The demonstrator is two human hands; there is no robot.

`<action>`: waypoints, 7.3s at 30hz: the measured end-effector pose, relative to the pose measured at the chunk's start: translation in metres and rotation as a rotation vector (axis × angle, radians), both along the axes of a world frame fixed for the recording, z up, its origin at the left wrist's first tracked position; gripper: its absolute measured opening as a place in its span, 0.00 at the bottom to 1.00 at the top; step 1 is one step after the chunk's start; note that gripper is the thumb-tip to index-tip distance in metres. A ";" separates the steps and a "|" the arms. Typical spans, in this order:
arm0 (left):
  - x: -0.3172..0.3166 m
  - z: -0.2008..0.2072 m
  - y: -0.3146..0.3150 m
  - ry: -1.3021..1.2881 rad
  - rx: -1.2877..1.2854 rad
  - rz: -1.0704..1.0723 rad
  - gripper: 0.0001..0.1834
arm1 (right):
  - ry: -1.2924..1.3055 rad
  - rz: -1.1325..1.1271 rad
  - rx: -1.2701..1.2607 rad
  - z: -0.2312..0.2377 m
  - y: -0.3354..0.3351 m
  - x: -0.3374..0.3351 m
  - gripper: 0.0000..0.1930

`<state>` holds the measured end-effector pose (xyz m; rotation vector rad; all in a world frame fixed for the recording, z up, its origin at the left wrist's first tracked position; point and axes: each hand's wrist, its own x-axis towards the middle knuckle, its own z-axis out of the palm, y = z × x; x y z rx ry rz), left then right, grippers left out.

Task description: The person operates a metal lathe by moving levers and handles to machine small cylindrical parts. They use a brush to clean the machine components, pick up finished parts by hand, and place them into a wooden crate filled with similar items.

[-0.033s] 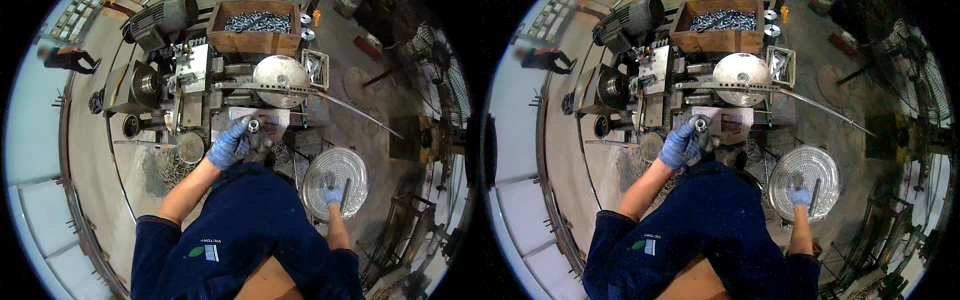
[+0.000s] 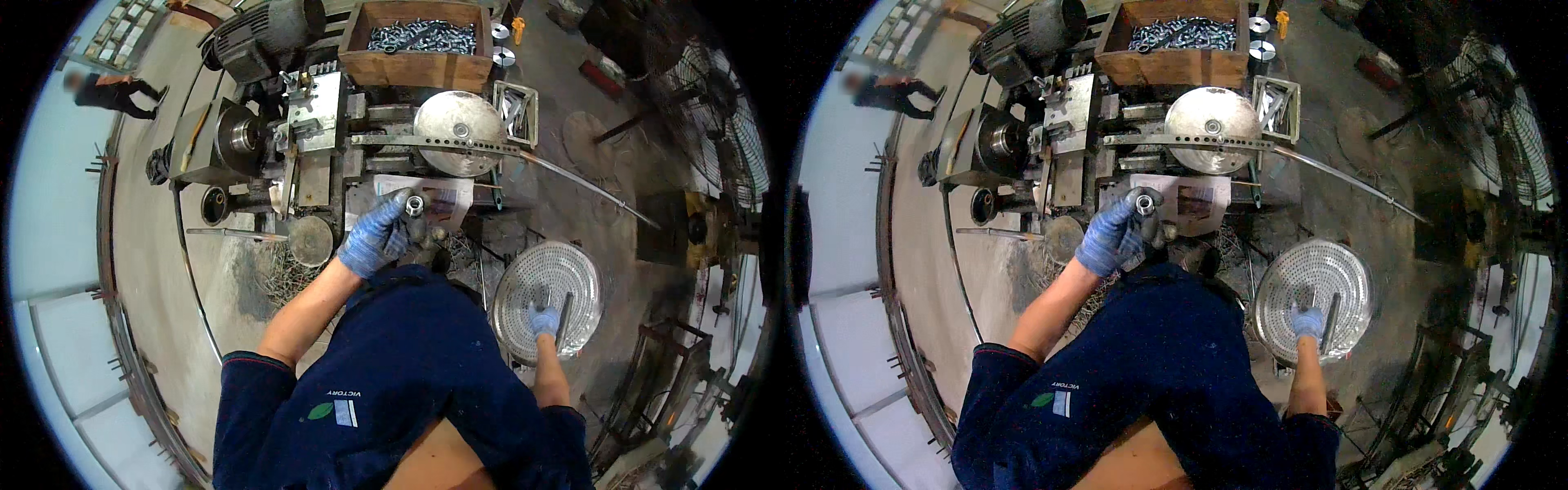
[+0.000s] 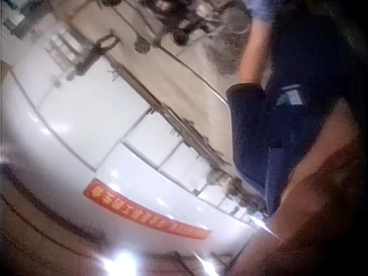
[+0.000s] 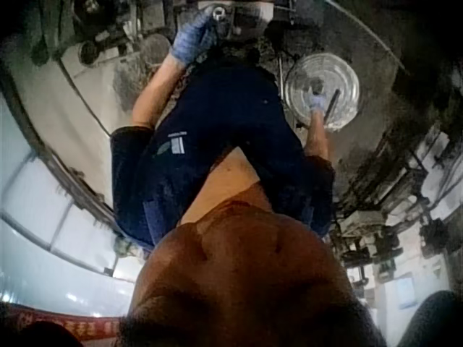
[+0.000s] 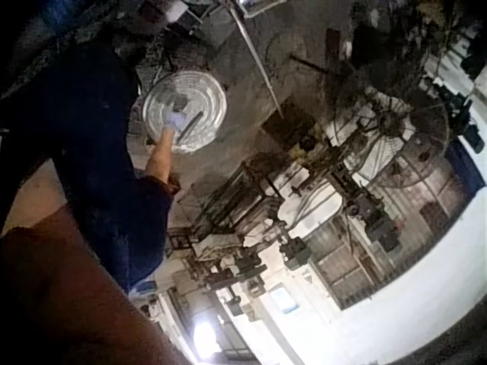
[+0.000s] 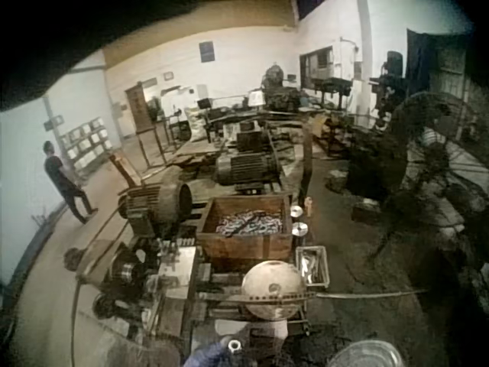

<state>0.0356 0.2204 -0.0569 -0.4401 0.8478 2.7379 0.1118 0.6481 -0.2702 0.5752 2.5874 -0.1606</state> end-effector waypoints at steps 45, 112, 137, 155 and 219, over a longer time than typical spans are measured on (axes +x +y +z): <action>0.015 0.030 0.034 0.025 -0.105 -0.184 0.15 | 0.403 0.219 -1.938 0.287 -0.197 -0.104 0.25; 0.016 0.025 0.034 0.116 0.062 -0.111 0.16 | -0.198 0.132 -0.052 0.005 0.015 -0.004 0.26; 0.074 -0.012 -0.050 0.228 -1.154 0.061 0.21 | 0.173 1.463 -1.026 0.259 -0.331 -0.090 0.15; 0.120 0.027 -0.293 0.224 -1.172 0.213 0.20 | 0.261 1.513 -0.856 0.277 -0.565 -0.110 0.16; 0.466 -0.123 -0.569 -1.082 -2.486 -0.054 0.10 | -0.197 0.912 -1.002 0.197 -0.674 -0.178 0.12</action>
